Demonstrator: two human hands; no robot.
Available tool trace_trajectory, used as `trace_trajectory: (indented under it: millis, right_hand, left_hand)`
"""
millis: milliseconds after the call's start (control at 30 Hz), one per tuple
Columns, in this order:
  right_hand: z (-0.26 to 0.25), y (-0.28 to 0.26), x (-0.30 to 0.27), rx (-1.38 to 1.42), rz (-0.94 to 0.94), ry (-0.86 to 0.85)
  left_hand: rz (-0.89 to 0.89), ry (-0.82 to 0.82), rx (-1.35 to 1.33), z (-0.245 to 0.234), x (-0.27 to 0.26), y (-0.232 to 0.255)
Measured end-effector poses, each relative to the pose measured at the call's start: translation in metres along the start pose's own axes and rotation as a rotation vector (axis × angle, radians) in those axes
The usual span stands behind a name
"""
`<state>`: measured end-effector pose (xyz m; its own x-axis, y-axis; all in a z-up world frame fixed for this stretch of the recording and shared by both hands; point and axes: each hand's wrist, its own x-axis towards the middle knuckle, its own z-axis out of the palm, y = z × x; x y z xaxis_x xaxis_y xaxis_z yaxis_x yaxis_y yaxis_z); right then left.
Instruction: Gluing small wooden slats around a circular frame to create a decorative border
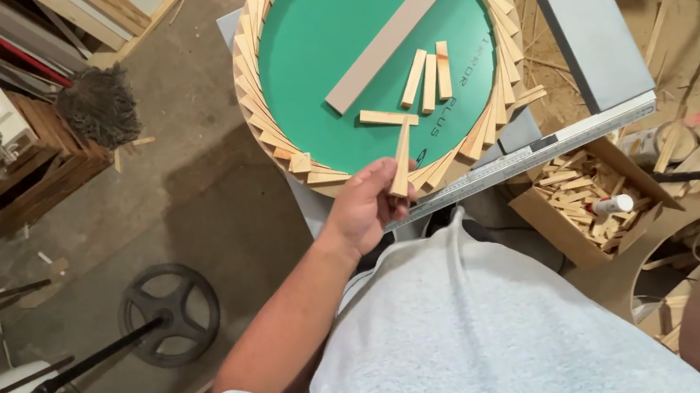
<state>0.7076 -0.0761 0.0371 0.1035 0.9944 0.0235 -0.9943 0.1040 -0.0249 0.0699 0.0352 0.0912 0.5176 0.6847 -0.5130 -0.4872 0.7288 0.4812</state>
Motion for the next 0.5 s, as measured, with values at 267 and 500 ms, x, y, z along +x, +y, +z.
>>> trace_trajectory:
  millis: [267,500]
  right_hand:
    - [0.2,0.398,0.004,-1.423,-0.066,-0.256]
    - [0.189,0.403,0.009,-1.501,-0.16,-0.387]
  left_hand:
    - [0.025,-0.059,0.019,0.047,-0.04,0.006]
    - [0.074,-0.077,0.011,0.04,-0.042,0.001]
